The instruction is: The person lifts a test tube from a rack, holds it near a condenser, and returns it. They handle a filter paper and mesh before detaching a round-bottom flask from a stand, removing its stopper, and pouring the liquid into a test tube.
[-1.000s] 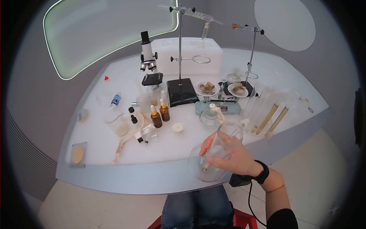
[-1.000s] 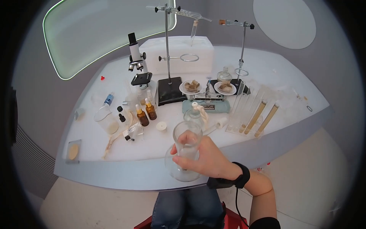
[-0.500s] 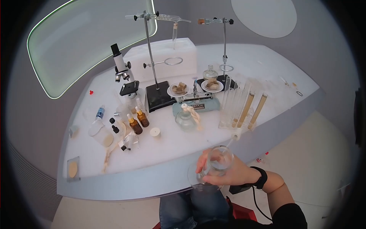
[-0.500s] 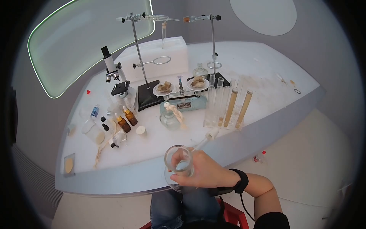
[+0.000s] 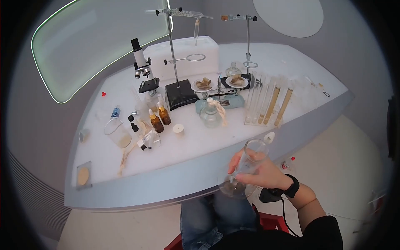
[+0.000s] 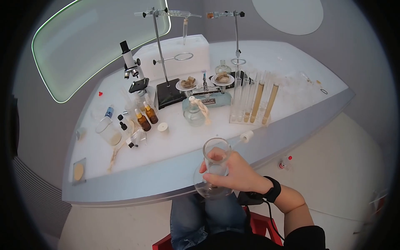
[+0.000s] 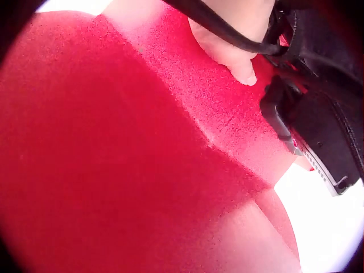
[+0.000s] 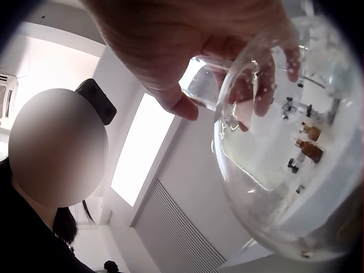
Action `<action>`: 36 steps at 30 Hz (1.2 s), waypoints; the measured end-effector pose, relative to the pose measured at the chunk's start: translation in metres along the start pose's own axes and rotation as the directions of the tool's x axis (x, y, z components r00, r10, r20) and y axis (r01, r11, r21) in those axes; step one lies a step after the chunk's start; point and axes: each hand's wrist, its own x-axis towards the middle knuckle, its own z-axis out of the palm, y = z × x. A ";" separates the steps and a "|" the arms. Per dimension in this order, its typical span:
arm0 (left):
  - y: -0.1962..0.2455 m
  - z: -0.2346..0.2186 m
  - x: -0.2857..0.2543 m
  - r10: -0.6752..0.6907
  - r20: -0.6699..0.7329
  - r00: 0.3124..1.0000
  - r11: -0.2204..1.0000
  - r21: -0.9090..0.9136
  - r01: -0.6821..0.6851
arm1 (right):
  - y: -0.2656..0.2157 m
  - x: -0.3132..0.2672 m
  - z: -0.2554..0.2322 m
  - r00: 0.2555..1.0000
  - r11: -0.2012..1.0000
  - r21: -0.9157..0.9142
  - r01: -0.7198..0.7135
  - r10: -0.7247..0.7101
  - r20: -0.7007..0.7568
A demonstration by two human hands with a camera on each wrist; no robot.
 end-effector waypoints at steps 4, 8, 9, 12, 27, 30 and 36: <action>-0.003 0.000 -0.007 0.006 -0.001 1.000 1.000 -0.001 -0.006 | 0.000 -0.005 0.001 0.999 1.000 -0.002 0.015 -0.015 -0.044; -0.002 0.002 -0.008 0.012 0.004 1.000 1.000 -0.014 -0.012 | 0.003 -0.006 0.000 0.994 0.995 -0.059 0.083 -0.086 -0.064; -0.001 0.003 -0.008 0.014 0.005 1.000 1.000 -0.020 -0.014 | 0.001 -0.006 -0.001 0.996 0.997 -0.052 0.055 -0.058 -0.062; 0.002 0.005 -0.009 0.012 0.002 1.000 0.999 -0.038 -0.012 | -0.001 -0.004 -0.001 0.997 0.999 -0.026 0.045 -0.047 -0.062; 0.014 -0.004 -0.023 -0.053 -0.017 0.998 0.995 -0.090 0.051 | -0.002 0.073 0.014 0.969 0.958 -0.182 0.224 -0.239 -0.067; 0.013 -0.006 -0.027 -0.060 -0.017 0.998 0.993 -0.100 0.058 | -0.008 0.089 0.012 0.964 0.952 -0.187 0.241 -0.257 -0.067; 0.010 -0.003 -0.034 -0.056 -0.027 0.998 0.989 -0.139 0.052 | -0.029 0.116 0.002 0.950 0.936 -0.176 0.306 -0.312 -0.011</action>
